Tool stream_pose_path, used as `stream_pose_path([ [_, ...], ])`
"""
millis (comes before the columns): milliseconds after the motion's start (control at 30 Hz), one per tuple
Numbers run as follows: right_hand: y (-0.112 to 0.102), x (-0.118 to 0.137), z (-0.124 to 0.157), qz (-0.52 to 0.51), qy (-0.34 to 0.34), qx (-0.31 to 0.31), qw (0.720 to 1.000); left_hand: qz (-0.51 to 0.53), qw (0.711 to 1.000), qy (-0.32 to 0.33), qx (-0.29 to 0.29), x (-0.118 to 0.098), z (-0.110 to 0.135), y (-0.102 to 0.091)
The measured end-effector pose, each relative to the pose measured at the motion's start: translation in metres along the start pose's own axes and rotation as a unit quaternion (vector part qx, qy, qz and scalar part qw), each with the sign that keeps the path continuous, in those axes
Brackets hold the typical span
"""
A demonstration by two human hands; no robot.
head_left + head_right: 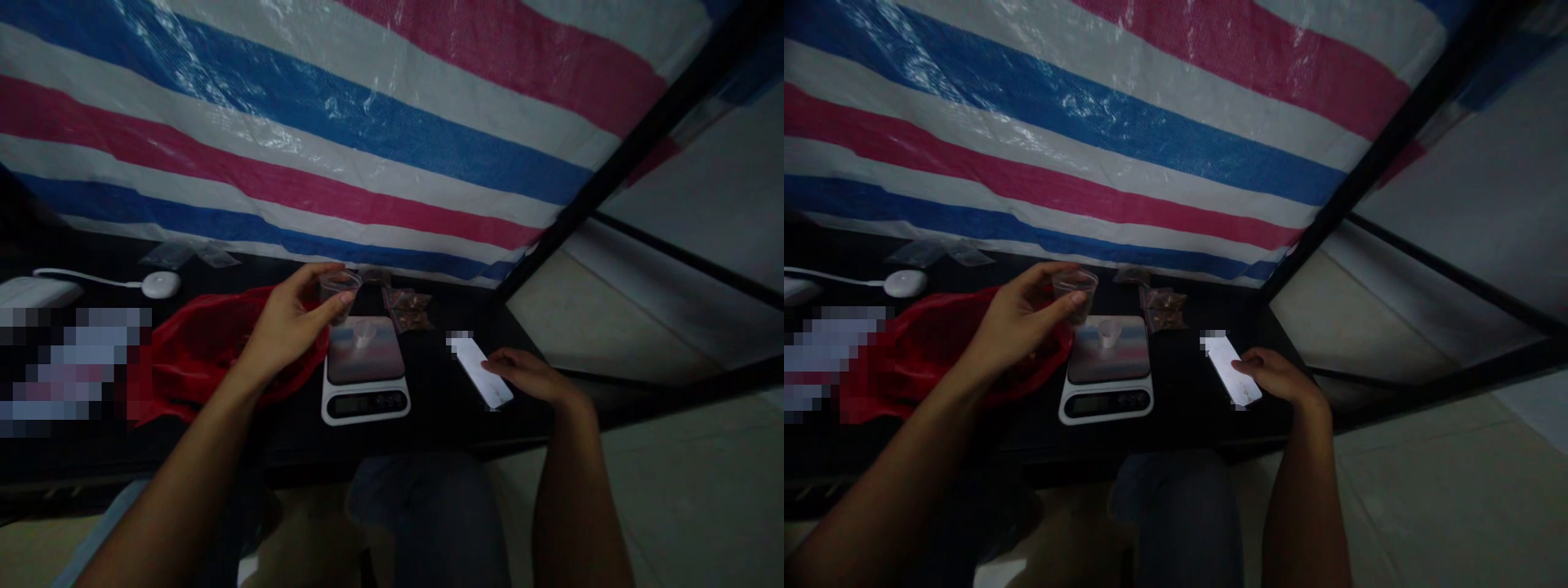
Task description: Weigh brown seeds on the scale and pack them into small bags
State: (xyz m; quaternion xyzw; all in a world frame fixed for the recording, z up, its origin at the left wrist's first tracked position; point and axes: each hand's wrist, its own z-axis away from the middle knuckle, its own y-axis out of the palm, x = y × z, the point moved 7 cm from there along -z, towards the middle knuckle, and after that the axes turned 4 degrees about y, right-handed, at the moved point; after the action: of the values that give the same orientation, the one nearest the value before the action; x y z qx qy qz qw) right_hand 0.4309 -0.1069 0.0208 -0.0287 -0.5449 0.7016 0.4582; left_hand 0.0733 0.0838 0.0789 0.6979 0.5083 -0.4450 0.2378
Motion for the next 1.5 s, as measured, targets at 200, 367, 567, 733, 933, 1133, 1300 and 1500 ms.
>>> stream_pose_path([
  [200,-0.003,-0.012,0.005,-0.006,-0.019,0.042,0.999,0.022,0.997,0.025,-0.07,0.009,-0.022,0.004],
  [367,-0.002,-0.013,0.001,-0.017,-0.037,0.075,0.996,-0.087,0.995,-0.012,-0.051,0.032,-0.029,0.012],
  [567,-0.002,-0.015,-0.008,0.003,-0.023,0.087,0.996,-0.08,0.996,-0.024,-0.033,0.044,-0.022,0.009],
  [733,-0.004,-0.008,-0.007,0.031,-0.009,0.103,0.994,-0.089,0.995,0.004,-0.054,0.034,-0.016,-0.001],
  [933,-0.005,-0.005,-0.004,0.038,-0.001,0.103,0.994,-0.091,0.994,-0.01,-0.058,0.042,-0.015,0.0],
  [1133,-0.004,-0.008,-0.009,0.053,-0.003,0.104,0.993,-0.076,0.995,-0.016,-0.061,0.046,-0.014,0.0],
  [1300,-0.007,-0.003,-0.007,0.064,0.005,0.095,0.993,-0.064,0.996,0.01,-0.062,0.044,-0.014,-0.001],
  [1500,-0.017,0.042,0.003,0.011,-0.056,-0.03,0.998,-0.079,0.994,0.031,-0.07,0.028,-0.011,-0.005],
])
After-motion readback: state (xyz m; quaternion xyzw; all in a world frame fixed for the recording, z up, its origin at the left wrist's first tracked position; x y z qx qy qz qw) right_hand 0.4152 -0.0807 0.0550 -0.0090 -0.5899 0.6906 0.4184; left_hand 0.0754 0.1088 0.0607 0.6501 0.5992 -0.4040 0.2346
